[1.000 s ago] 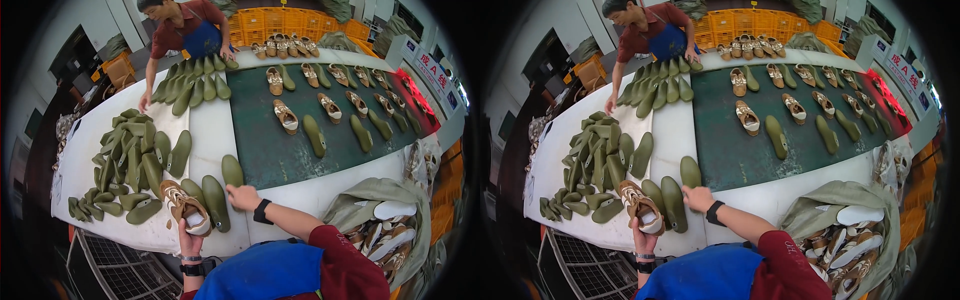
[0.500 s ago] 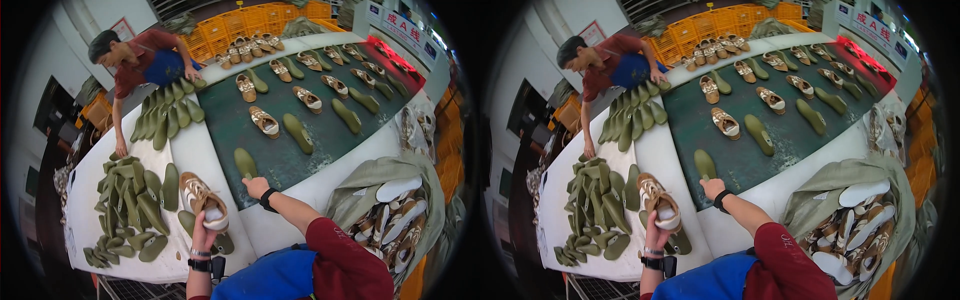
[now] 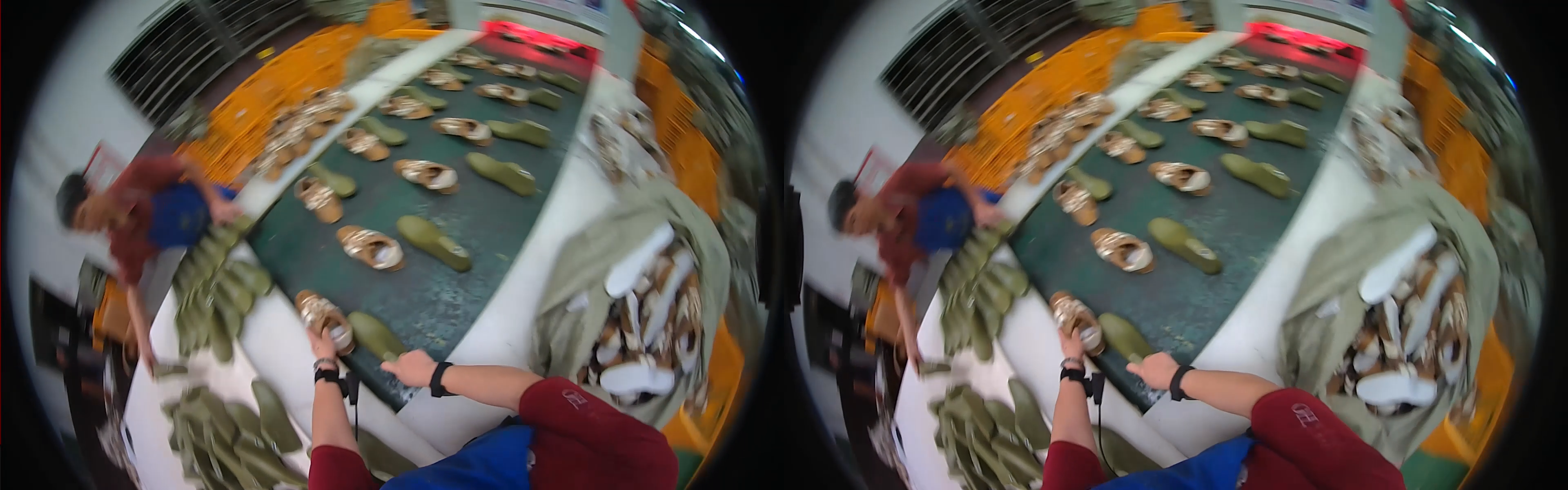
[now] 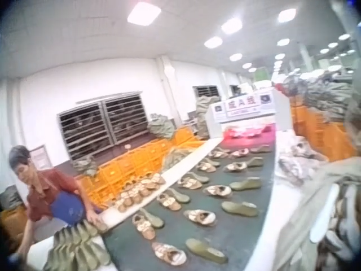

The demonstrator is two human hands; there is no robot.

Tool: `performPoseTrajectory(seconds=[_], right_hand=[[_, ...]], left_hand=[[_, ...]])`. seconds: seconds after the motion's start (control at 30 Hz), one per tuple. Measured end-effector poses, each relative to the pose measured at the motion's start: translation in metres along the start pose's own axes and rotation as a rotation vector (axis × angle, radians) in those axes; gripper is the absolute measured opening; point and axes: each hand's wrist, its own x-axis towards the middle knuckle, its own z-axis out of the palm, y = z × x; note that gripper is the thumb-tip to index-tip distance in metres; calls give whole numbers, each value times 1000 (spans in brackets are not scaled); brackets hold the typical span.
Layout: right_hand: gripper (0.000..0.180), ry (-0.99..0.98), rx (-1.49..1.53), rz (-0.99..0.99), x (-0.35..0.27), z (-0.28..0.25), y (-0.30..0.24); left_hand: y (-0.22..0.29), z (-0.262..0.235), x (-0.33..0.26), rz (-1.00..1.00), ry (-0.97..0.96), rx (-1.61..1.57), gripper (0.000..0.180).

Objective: Removing shoes from a bulk bag, inspecting them, and placing them on shoe lasts at a manufacturing station.

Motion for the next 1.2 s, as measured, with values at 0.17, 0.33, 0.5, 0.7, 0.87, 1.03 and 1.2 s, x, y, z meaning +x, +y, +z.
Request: performPoseTrajectory(seconds=[0.17,0.33,0.5,0.7,0.87,1.03,1.2], right_hand=[[20,57,85,14,10,6,-11],[31,20,-32,135,16,-1,-14],[58,19,117,173,-53,-36,-29],[41,68,237,118,-201,-105,-43],[33,449,443,352,-393,-153,-36],[39,992,-255,1093,-546,-141,40],[34,996,-509,1231,-581,-151,82]], left_hand=[[3,-24,-5,103,11,201,64],[69,-43,-69,408,46,348,57],[133,-38,-167,586,-245,314,47],[227,9,-302,992,-427,102,40],[249,78,-405,1431,-809,53,49],[198,135,-450,1683,-1011,441,61],[160,142,-421,1527,-1166,741,65]])
